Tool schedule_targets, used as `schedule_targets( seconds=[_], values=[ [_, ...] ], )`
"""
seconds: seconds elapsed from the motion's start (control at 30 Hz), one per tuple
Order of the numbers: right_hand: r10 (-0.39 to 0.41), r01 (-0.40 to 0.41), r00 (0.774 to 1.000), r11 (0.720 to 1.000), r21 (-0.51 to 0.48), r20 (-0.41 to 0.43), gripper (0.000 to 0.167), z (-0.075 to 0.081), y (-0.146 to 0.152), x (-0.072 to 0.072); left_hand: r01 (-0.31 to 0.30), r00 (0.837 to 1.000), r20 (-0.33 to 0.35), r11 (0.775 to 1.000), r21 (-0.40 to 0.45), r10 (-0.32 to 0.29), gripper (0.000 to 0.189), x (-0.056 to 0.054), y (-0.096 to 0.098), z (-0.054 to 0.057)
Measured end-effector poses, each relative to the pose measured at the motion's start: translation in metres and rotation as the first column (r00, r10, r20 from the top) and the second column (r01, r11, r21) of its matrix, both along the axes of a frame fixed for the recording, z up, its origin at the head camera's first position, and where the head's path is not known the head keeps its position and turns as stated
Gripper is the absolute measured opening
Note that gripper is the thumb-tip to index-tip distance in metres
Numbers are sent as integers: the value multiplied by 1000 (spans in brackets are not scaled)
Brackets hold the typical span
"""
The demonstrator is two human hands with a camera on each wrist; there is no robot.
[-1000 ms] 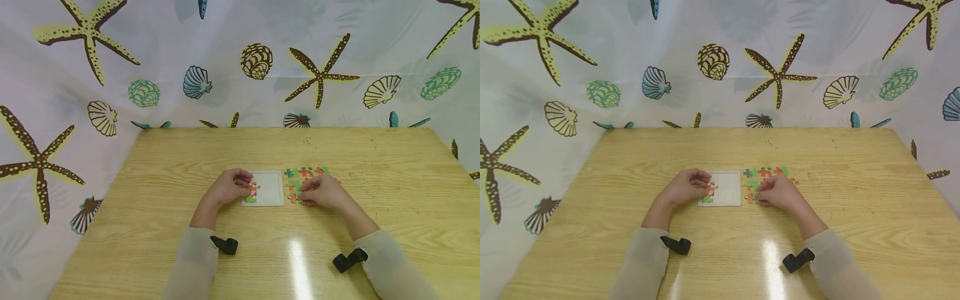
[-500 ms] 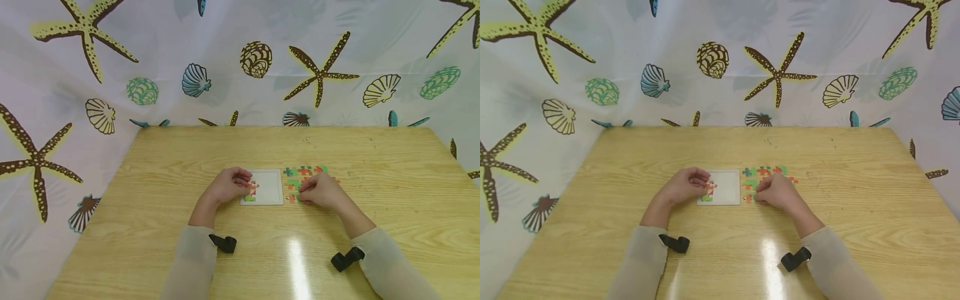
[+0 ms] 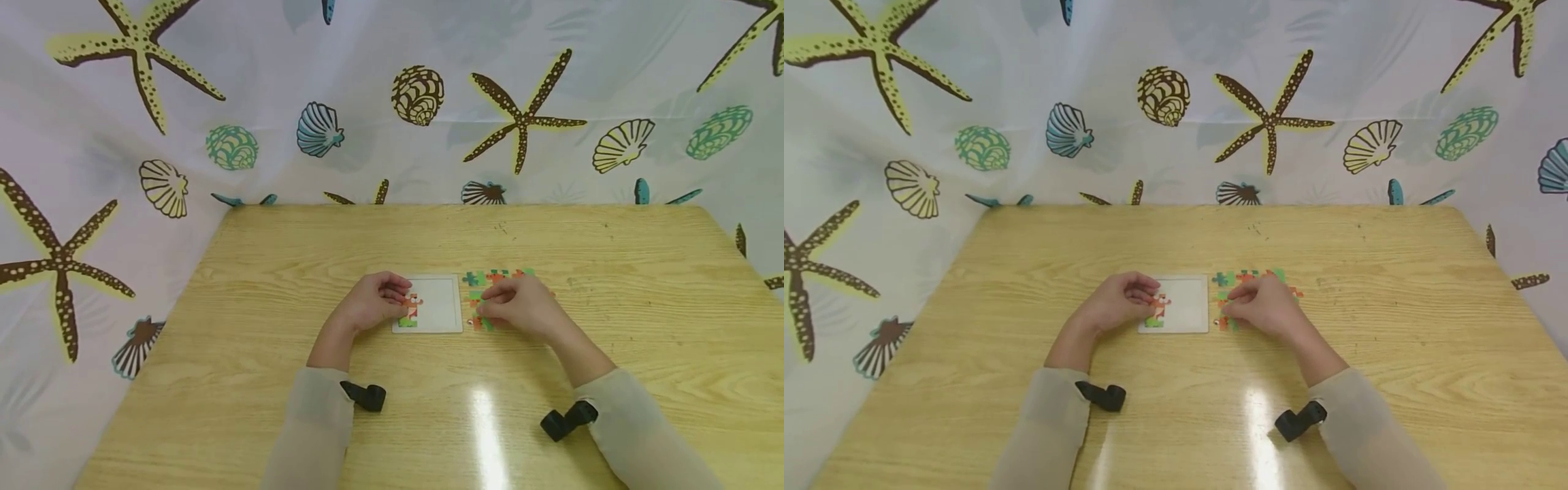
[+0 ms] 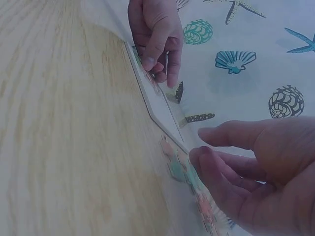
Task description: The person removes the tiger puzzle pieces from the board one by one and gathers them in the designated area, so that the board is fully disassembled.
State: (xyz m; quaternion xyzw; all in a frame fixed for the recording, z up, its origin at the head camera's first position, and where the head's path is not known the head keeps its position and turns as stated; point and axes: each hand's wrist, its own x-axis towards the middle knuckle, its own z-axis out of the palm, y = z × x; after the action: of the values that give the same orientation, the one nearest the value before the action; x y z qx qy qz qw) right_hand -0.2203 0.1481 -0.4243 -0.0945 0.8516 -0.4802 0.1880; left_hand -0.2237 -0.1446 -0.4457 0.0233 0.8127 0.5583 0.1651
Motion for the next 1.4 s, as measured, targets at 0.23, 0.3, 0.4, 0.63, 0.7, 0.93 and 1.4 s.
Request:
schedule_targets(
  seconds=[0.23,0.3,0.4,0.63,0.7,0.93,1.4],
  values=[
    [52,-53,998,998,-32,-23,33,-2,-18,-3,-8,1000,-5,1000,-9,8,40,-1,-1,0],
    [48,-48,999,998,-42,-2,33,-3,-23,-4,-5,1000,-7,1000,-8,5,39,-2,-2,-1],
    [35,-33,999,997,-67,33,33,-7,-28,-6,3,1000,-7,1000,6,-3,38,-2,-3,-2],
    [44,-39,999,989,-145,29,30,-17,-38,-10,-6,1000,-9,1000,-8,6,36,0,-4,-3],
    [49,-46,999,987,-151,17,29,-18,-41,-10,-7,1000,-10,1000,-17,7,35,-1,-5,-3],
    [47,-44,999,988,-148,17,29,-19,-56,-11,0,1000,1,1000,-24,0,32,-2,-7,-2],
    [43,-54,996,987,-152,-76,29,-24,-83,-13,6,1000,-7,1000,-6,-6,35,-1,-5,0]
  ],
)
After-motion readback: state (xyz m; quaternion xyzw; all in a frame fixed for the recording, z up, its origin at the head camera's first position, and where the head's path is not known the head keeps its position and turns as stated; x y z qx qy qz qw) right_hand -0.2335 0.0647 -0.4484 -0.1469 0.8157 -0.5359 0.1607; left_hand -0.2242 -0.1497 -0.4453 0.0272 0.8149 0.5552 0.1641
